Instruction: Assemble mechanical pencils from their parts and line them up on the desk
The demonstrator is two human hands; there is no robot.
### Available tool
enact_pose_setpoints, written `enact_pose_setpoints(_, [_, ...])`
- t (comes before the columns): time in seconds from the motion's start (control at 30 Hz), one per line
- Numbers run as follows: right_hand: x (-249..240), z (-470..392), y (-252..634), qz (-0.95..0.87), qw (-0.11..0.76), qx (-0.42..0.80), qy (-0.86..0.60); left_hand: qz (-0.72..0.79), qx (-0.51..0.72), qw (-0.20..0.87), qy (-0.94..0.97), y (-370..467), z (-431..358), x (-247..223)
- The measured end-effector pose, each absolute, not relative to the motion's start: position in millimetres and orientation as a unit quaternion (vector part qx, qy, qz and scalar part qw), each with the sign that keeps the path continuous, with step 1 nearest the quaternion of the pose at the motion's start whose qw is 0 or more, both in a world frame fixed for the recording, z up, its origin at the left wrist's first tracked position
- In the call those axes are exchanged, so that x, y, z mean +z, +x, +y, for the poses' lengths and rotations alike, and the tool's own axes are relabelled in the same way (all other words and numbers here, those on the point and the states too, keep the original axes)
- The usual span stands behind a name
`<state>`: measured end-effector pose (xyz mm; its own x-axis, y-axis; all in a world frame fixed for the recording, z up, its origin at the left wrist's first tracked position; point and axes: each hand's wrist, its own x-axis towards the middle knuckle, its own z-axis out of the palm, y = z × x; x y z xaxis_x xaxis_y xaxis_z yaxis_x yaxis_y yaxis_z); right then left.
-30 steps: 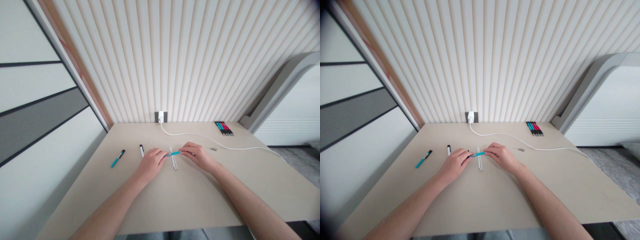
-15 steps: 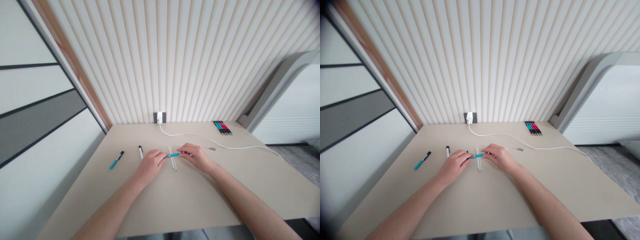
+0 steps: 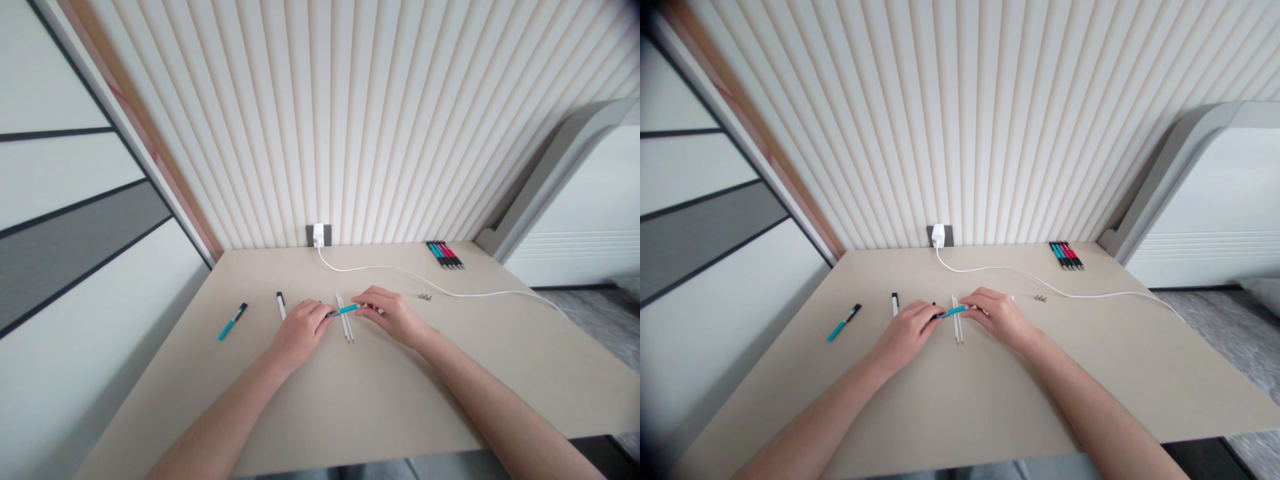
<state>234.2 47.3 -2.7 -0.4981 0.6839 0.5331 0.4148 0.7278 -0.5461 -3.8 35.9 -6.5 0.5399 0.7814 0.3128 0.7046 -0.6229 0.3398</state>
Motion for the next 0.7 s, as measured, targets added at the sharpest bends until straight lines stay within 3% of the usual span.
enact_pose_setpoints(0.7, [-2.0, 46.5, 233.5, -0.863, 0.356, 0.157, -0.324, 0.42, 0.225, 0.097, 0.874, -2.1, 33.3, -2.6])
